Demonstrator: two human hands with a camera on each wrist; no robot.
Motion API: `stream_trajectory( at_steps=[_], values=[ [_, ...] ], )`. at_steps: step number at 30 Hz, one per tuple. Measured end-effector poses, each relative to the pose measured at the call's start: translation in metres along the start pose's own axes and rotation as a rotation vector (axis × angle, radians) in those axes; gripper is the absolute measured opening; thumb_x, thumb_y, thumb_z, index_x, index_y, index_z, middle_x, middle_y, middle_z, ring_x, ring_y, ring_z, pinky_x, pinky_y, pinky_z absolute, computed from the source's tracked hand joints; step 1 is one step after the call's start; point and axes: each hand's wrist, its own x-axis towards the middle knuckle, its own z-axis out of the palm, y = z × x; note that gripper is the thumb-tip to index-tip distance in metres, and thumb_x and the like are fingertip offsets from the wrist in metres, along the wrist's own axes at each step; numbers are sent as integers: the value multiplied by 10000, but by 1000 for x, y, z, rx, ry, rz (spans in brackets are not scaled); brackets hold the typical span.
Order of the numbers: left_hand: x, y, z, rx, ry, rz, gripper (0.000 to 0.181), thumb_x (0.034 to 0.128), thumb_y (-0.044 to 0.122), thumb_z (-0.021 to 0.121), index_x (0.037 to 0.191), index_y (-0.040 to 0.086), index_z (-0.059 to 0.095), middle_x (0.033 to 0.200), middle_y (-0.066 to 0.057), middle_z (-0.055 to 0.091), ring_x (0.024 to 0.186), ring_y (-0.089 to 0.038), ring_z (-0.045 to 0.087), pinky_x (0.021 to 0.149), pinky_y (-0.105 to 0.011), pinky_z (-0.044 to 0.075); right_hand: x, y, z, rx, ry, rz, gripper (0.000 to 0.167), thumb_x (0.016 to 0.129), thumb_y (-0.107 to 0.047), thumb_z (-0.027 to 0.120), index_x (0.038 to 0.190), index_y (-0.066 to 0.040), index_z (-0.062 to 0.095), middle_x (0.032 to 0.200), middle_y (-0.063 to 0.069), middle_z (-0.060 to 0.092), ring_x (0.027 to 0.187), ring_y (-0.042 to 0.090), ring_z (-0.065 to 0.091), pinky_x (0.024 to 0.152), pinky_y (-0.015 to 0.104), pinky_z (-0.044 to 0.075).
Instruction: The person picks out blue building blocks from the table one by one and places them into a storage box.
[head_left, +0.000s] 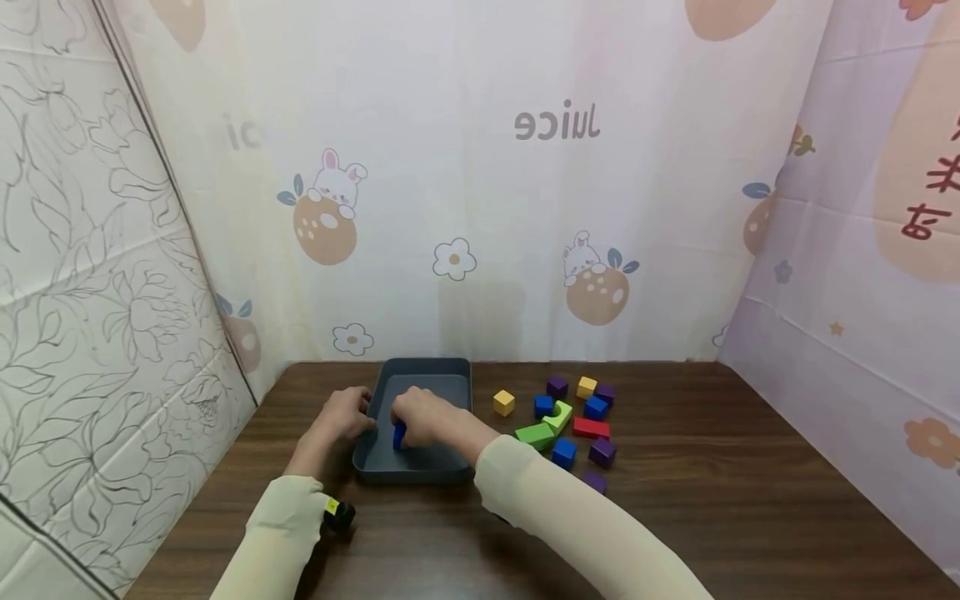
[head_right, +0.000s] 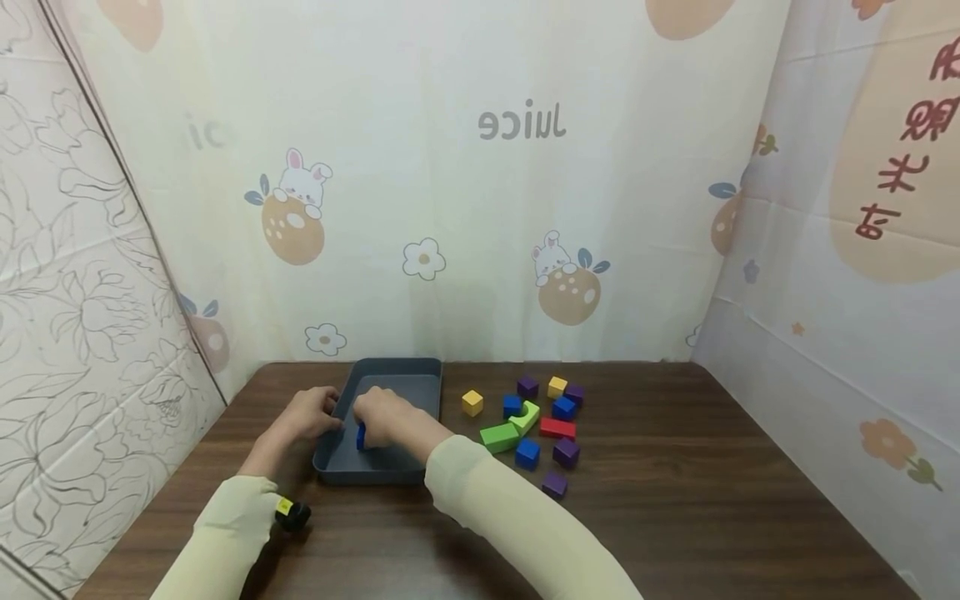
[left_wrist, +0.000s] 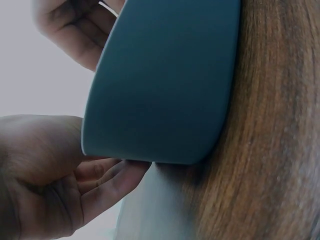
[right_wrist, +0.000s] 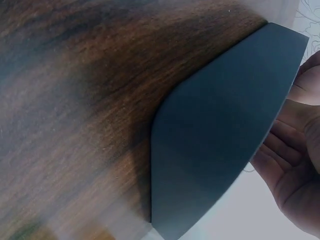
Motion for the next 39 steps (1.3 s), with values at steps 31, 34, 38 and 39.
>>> stream_trajectory(
  at_steps=[31, 34, 38, 39],
  values=[
    [2, -2, 1, 1, 12, 9, 480, 904, 35, 798, 1325, -92, 607, 1113, -222, 732, 924, -289, 711, 802, -436, 623, -7, 4, -6, 53, -4, 12, 438, 935, -242, 840, 1324, -73, 730, 1194, 51, 745, 1013, 133, 700, 900, 307, 607],
    [2, -3, 1, -1, 14, 9, 480, 904, 39, 799, 1324, -89, 606, 1110, -219, 731, 912, -282, 705, 794, -433, 622, -11, 9, -12, 88, 10, 10, 445, 941, -245, 833, 1332, -63, 726, 1214, 58, 748, 1067, 155, 704, 917, 312, 605],
    [2, -3, 1, 19, 19, 24, 479, 892, 48, 809, 1309, -87, 614, 1102, -212, 735, 934, -292, 706, 822, -457, 611, -20, 14, -21, 105, 35, -5, 444, 933, -251, 839, 1327, -74, 733, 1228, 49, 752, 1090, 139, 701, 915, 282, 596],
    [2, -3, 0, 25, 21, 30, 482, 890, 48, 811, 1308, -90, 614, 1104, -214, 736, 944, -298, 708, 831, -465, 609, -23, 16, -24, 106, 42, -8, 441, 934, -254, 837, 1327, -82, 734, 1238, 51, 750, 1097, 137, 698, 913, 278, 594]
  ],
)
